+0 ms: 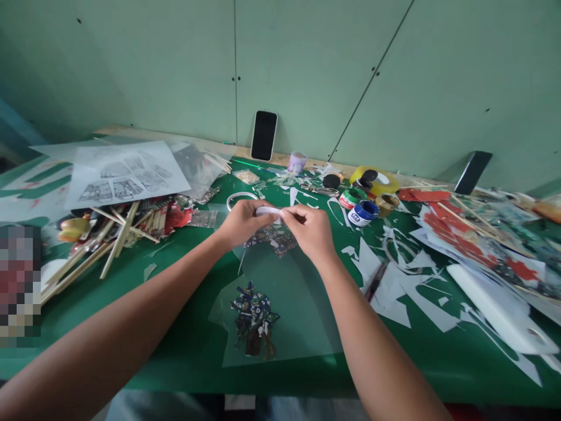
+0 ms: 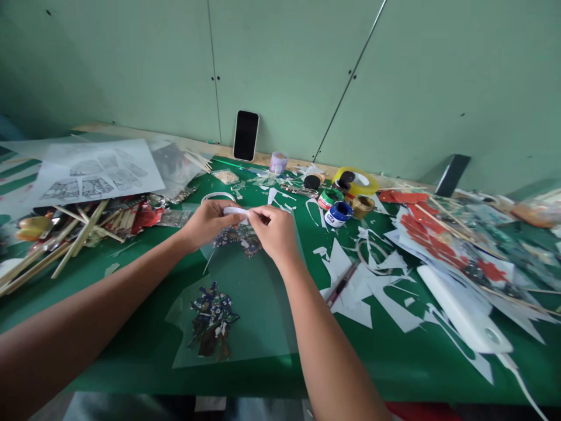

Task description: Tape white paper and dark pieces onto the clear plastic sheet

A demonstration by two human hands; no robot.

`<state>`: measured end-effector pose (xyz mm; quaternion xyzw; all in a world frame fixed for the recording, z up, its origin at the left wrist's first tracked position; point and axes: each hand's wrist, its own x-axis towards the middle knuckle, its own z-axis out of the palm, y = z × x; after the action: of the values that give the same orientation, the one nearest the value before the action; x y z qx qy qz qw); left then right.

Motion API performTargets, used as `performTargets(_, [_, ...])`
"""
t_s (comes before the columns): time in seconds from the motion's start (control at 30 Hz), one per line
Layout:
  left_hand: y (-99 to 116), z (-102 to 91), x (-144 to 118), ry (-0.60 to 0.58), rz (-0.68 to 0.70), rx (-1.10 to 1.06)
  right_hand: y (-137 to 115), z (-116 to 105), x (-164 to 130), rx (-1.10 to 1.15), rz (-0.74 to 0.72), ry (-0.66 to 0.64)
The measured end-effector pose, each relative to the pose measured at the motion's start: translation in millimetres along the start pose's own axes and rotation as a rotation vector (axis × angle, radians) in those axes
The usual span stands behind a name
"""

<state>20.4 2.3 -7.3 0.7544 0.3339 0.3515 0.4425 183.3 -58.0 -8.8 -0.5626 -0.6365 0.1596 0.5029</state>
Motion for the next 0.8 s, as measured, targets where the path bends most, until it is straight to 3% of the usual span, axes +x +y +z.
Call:
performTargets(0.4, [6, -0.5, -2, -0.024, -0.014, 0.0, -3, -2, 1, 0.046, 0.004, -0.013])
performTargets(0.53, [5, 0.0, -1, -0.007, -0.05, 0.0, -3, -3, 3, 0.003, 0.045, 0.096])
performTargets(0.7, [3, 0.4, 0, 0.042, -0.107, -0.024, 10, -9, 8, -0.033, 0.163, 0.347])
performTargets(0.8, [4, 0.0, 0, 0.052, -0.108, -0.047, 22, -12, 10, -0.017, 0.255, 0.401])
